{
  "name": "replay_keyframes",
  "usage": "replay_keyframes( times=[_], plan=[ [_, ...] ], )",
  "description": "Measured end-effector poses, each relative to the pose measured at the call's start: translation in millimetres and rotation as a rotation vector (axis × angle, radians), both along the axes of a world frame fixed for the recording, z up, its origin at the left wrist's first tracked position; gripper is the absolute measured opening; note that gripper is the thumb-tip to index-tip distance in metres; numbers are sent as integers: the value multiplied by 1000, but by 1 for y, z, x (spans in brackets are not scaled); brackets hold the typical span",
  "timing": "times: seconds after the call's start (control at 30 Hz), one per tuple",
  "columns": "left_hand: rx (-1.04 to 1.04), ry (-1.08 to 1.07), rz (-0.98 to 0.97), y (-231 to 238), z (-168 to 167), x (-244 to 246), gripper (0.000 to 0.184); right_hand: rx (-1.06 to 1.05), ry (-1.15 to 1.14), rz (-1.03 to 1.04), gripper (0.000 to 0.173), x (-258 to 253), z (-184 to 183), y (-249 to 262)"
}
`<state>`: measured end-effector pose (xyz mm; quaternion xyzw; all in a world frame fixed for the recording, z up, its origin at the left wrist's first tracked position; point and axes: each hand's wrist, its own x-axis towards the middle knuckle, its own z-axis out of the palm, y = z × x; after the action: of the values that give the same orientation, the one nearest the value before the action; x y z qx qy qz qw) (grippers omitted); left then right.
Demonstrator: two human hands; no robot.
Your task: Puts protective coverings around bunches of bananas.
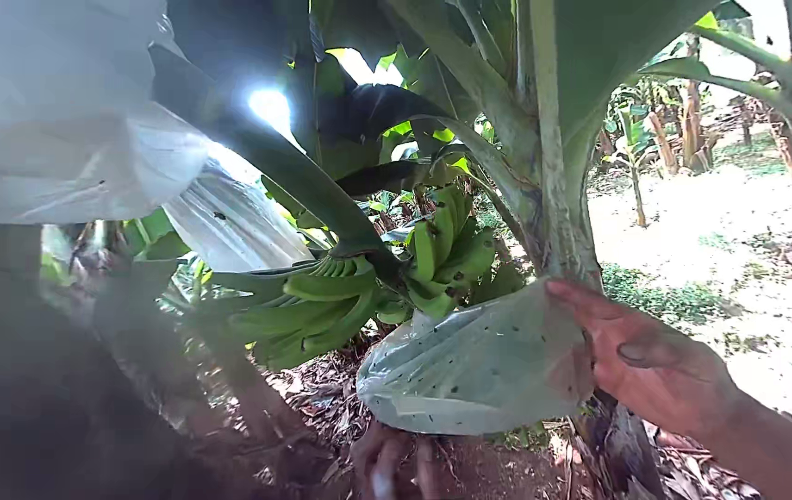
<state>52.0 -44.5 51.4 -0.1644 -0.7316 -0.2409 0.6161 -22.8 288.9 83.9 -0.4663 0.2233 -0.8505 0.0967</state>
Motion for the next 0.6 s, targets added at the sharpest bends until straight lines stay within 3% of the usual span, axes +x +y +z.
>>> replay_keyframes(
  times=[0.13,0.3,0.47,0.6],
  plan=[
    [-490,38,147,14,-4,-4,46,29,-76,82,66,8,-5,-16],
    [-560,88,115,13,-16,-19,39,70,-145,103,62,21,-20,-34],
    [-580,137,116,28,-6,-40,12,193,-135,-200,59,-6,-18,-25],
    [-619,145,128,37,-4,-50,13,464,-104,-579,47,-25,-17,-20]
  ],
)
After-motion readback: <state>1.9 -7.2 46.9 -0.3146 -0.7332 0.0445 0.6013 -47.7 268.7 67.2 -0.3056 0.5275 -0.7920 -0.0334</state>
